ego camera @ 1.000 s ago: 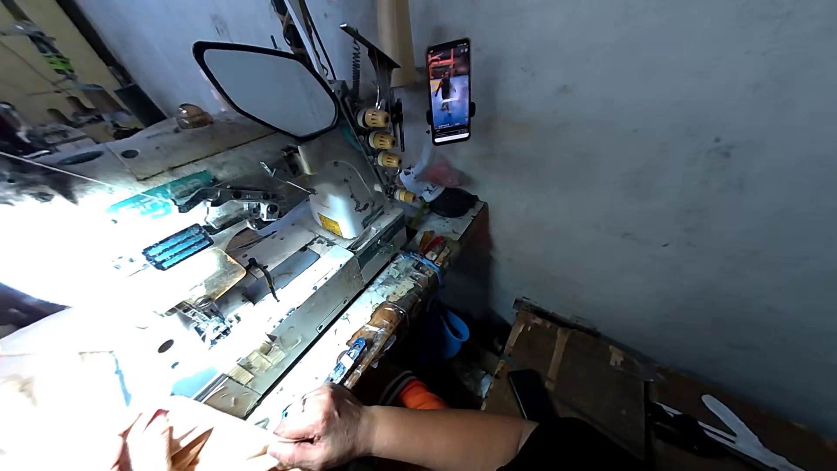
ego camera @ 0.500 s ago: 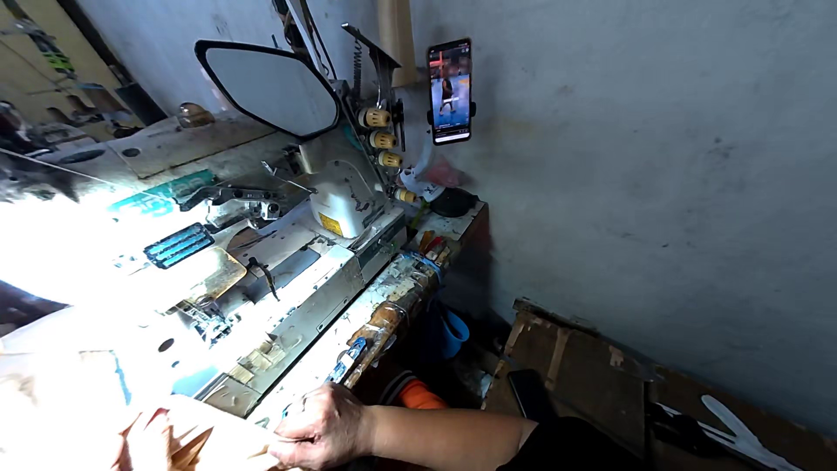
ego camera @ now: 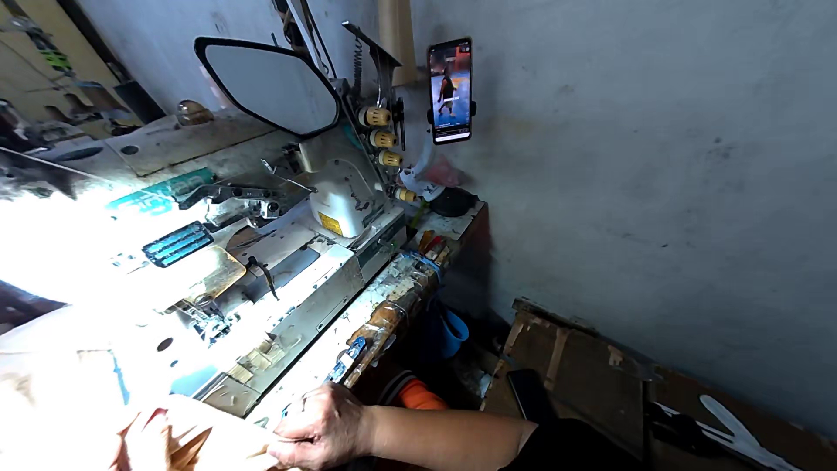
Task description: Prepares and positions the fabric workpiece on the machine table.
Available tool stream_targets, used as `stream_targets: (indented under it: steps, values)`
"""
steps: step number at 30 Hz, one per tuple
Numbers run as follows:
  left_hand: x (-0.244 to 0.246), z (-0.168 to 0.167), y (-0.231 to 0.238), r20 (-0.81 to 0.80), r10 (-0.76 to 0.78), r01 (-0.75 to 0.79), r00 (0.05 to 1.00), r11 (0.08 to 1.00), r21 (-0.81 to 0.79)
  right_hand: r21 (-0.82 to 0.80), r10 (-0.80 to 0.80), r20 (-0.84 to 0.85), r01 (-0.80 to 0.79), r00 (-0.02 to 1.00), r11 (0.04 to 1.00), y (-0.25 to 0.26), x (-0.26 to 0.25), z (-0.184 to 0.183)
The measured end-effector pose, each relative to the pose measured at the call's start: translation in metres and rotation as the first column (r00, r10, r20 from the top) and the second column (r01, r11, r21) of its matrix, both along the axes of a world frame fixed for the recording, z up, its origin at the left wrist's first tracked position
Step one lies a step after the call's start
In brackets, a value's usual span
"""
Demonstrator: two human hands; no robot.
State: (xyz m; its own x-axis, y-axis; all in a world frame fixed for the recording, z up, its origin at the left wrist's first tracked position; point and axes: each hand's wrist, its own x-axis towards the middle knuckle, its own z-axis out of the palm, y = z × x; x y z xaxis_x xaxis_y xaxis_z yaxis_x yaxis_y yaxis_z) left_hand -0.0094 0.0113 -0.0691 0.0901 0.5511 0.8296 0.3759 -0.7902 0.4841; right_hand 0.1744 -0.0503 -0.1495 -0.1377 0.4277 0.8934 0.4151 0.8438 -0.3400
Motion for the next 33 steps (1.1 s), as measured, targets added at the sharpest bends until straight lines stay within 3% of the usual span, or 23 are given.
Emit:
stream_targets:
  steps: [33]
  values:
    - [-0.0008, -0.0004, 0.0011, -0.034, 0.028, -0.027, 0.999, 0.999, 0.037, 0.014, -0.007, -0.009, 0.007, 1.0, 1.0, -0.0001, 0.0, -0.0017]
